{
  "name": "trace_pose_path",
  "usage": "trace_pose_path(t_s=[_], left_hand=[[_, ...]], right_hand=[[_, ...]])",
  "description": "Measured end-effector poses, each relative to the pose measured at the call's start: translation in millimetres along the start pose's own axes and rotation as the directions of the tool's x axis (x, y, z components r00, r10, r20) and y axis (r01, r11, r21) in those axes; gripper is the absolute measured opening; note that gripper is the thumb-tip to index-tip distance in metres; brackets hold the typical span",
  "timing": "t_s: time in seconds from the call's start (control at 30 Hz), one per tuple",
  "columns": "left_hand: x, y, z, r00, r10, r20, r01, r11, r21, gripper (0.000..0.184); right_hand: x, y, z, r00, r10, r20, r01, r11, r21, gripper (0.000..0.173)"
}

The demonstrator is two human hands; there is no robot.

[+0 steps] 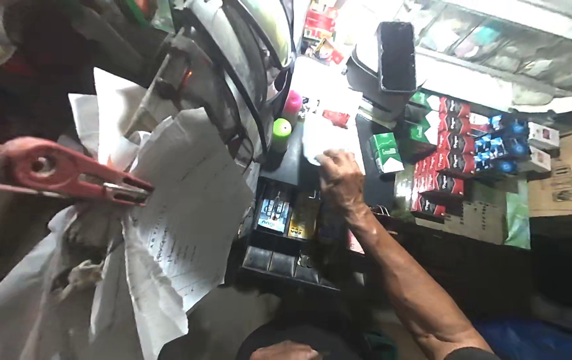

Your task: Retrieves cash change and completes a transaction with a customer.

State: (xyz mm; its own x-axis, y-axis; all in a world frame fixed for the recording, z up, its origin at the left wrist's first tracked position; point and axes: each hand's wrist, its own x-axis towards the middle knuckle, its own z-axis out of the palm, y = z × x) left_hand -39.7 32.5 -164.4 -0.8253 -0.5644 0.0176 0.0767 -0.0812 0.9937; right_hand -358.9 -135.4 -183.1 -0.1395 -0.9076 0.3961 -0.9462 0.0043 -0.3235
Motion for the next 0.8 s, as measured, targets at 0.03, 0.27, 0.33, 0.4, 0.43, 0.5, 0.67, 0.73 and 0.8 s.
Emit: trace_pose_path(t_s=[0.03,0.27,0.33,0.4,0.43,0.5,0.67,0.73,0.8], left_hand=[[3,3,1,0.998,-0.024,-0.059,0.025,1.0,0.018,0.026],[11,-6,-3,0.982,-0.058,-0.181,0.05,0.998,-0.047,0.033],[13,-9,-1,0.975,-0.08,-0.207,0.072,0.996,-0.047,0.031],[17,-11,-1,0.974,-0.082,-0.212,0.078,0.997,-0.029,0.031],[20,-11,-1,0.975,-0.077,-0.211,0.077,0.997,-0.008,0.031],[25,-10,0,0.969,-0.068,-0.237,0.075,0.997,0.022,0.032],[37,-21,8,0.914,-0.105,-0.392,0.067,0.992,-0.109,0.031],[49,-23,8,0.9,-0.124,-0.418,0.049,0.981,-0.186,0.032],[62,-23,7,0.888,-0.148,-0.435,0.035,0.966,-0.257,0.031]], right_hand=[[3,-3,3,0.999,-0.044,0.021,0.043,0.998,0.05,0.026],[-8,22,-58,0.969,0.08,0.235,-0.1,0.992,0.076,0.03],[-13,39,-56,0.949,0.125,0.291,-0.131,0.991,0.001,0.026],[-8,49,-39,0.927,0.116,0.358,-0.113,0.993,-0.029,0.027],[-5,54,-28,0.92,0.108,0.376,-0.1,0.994,-0.04,0.027],[-4,58,-16,0.931,0.077,0.356,-0.066,0.997,-0.044,0.022],[4,61,-9,0.96,-0.029,0.278,0.054,0.995,-0.084,0.016],[18,64,-21,0.95,0.007,0.311,0.002,1.0,-0.028,0.018],[39,64,-46,0.942,0.065,0.33,-0.082,0.996,0.037,0.022]])
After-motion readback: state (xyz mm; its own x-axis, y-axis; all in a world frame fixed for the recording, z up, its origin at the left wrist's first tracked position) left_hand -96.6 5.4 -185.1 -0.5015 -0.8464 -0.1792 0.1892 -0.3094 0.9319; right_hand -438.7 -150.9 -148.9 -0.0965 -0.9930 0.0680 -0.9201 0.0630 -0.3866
